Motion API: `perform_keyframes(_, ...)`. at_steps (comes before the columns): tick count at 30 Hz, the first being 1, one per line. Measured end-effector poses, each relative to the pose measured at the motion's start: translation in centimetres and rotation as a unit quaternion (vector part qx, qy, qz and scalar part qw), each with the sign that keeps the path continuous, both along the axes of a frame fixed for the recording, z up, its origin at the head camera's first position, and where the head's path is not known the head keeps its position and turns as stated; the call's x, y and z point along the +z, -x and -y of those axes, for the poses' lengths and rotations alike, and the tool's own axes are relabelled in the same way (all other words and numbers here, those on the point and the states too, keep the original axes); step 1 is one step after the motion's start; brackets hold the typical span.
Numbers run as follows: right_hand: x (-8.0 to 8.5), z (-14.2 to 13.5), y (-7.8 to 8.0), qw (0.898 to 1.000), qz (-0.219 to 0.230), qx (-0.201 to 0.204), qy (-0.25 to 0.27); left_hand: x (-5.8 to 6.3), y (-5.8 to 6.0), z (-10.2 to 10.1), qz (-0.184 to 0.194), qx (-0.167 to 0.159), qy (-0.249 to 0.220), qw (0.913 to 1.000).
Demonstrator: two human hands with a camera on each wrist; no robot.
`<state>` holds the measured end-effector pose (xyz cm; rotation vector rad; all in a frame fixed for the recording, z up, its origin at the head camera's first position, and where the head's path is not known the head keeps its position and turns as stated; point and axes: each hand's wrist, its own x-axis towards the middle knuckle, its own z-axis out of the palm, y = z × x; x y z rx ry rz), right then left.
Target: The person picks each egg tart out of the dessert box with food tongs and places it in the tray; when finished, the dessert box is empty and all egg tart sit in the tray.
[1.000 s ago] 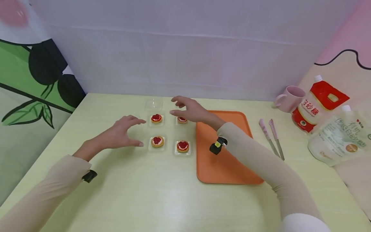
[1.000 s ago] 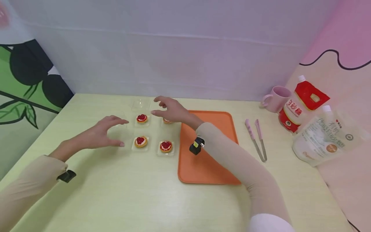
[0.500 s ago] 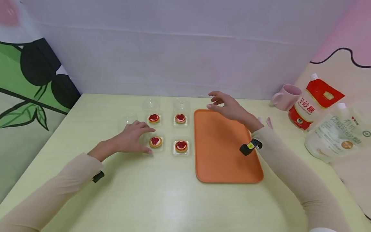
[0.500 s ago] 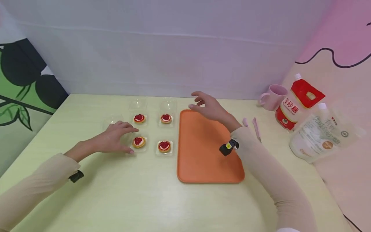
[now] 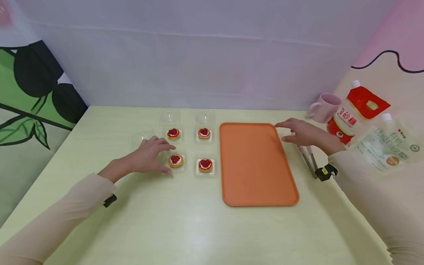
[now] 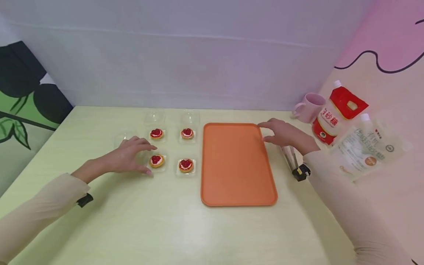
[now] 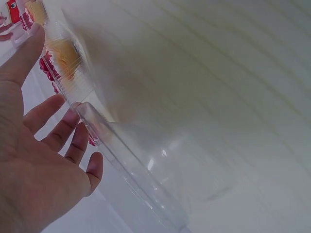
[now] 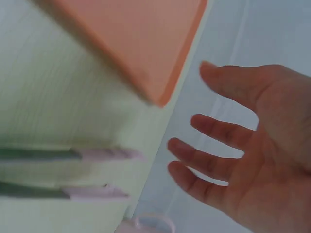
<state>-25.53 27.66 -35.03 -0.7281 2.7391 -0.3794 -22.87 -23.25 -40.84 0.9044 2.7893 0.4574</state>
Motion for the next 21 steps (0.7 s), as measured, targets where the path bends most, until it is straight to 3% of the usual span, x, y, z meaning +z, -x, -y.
perform_keyframes(5,-0.5,-2.4,-0.6,0.999,0.026,0.025,-0.004,-0.2,-0.1,0.2,0.003,0.004,-0.010,0.9999)
perform_keyframes(15,-1.4,-6.1,-2.1,0.999,0.034,0.003,-0.009,0.1,0.0,0.2,0.013,0.009,-0.002,0.9999)
perform_keyframes(21,-2.7,-6.9,-2.7,0.998,0.065,-0.021,-0.003,-0.1,0.0,0.2,0.012,0.008,-0.003,0.9999)
